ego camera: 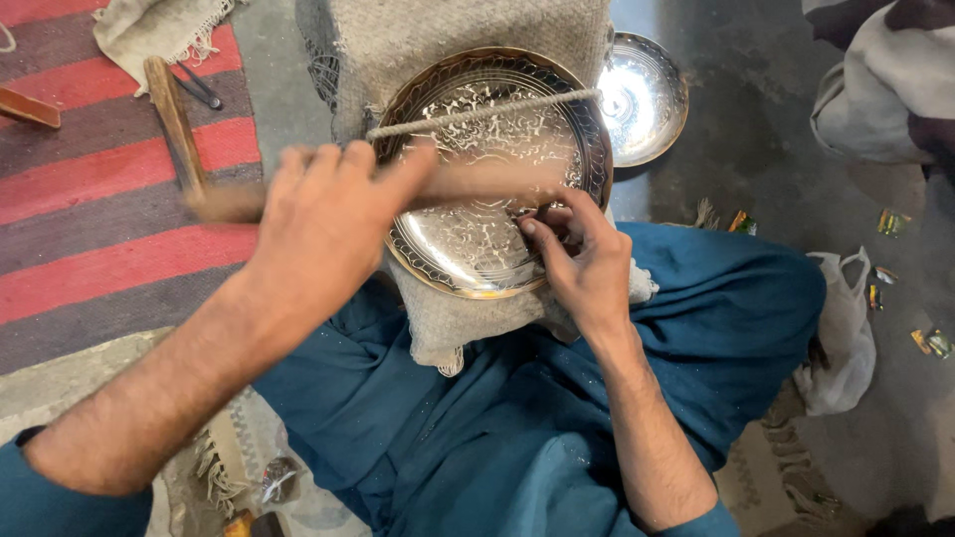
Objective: The person sits cross-legged on the floor with an engraved brass tray resting on a cloth cushion, and hammers a small punch against the tray's surface with a wooden mallet, repositioning the punch repeatedly to work the decorative pattern. They occasionally rotate the tray and reposition the punch with their fingers between hammer strikes.
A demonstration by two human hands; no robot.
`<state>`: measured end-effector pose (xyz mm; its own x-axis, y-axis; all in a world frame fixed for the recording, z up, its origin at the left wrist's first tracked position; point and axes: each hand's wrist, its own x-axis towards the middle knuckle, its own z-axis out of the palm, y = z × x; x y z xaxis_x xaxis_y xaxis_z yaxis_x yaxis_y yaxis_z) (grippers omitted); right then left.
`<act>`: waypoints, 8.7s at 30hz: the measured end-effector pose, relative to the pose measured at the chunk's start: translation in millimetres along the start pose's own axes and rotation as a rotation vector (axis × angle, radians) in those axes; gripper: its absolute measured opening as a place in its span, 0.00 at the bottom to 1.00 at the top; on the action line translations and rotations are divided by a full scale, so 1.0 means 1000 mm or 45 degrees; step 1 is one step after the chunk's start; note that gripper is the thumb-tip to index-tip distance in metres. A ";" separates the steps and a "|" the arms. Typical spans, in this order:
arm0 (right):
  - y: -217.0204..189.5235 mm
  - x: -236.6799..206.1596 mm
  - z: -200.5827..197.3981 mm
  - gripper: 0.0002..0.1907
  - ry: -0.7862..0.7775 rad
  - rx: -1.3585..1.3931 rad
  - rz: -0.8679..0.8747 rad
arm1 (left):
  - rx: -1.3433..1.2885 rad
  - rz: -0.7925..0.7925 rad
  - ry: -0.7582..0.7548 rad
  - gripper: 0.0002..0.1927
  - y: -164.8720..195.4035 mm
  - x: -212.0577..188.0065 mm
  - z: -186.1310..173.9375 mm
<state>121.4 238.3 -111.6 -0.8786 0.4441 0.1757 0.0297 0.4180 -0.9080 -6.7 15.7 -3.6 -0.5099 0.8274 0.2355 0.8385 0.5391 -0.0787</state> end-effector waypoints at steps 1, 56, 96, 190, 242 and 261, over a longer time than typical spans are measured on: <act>0.001 0.000 0.000 0.18 0.003 0.010 0.002 | -0.062 -0.012 0.014 0.33 -0.001 0.000 -0.001; -0.012 -0.003 -0.036 0.16 0.071 0.135 0.148 | -0.400 -0.152 -0.141 0.36 0.019 0.030 -0.018; 0.008 -0.008 -0.060 0.18 0.129 0.758 0.183 | -1.494 -1.070 0.092 0.24 0.081 -0.124 0.045; 0.008 0.002 -0.067 0.18 -0.069 0.113 -0.110 | -0.048 -0.147 0.115 0.37 0.068 0.019 -0.011; 0.029 0.022 -0.061 0.18 0.074 0.199 -0.072 | -0.572 -0.307 -0.141 0.35 0.067 0.042 0.002; 0.030 0.020 -0.066 0.19 0.103 0.145 -0.110 | 0.007 0.023 0.005 0.36 0.068 0.066 -0.012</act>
<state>136.5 312.0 -110.7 -0.8342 0.4747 0.2805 -0.1021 0.3669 -0.9246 18.4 105.1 18.6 -0.4941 0.8363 0.2376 0.8464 0.5251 -0.0884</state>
